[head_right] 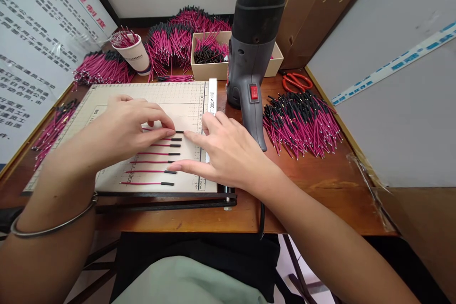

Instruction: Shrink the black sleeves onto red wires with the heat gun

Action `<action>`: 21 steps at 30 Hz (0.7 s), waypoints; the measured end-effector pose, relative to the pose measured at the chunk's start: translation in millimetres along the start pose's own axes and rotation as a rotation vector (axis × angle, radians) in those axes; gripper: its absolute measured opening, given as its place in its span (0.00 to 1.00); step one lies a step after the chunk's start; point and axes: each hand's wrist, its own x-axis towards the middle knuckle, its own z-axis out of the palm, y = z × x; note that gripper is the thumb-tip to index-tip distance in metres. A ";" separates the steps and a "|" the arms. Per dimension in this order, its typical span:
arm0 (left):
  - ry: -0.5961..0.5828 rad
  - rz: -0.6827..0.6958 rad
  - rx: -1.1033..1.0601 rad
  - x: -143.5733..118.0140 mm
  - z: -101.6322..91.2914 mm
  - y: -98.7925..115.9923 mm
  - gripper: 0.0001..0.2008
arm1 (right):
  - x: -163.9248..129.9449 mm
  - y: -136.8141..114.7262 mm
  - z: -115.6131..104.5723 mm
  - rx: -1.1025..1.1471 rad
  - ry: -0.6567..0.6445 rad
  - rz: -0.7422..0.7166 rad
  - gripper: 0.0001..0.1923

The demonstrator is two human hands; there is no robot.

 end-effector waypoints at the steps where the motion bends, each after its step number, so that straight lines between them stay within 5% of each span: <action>1: -0.005 -0.009 0.001 0.0 -0.5 0.9 0.13 | 0.1 -0.1 0.1 -0.002 0.001 0.000 0.44; 13: -0.014 -0.047 0.048 -2.4 -0.2 0.2 0.13 | -1.2 0.6 -0.5 -0.024 0.032 -0.025 0.43; 21: 0.138 -0.049 -0.036 -14.5 2.9 0.6 0.13 | -0.8 -0.9 -1.3 0.024 0.040 -0.022 0.42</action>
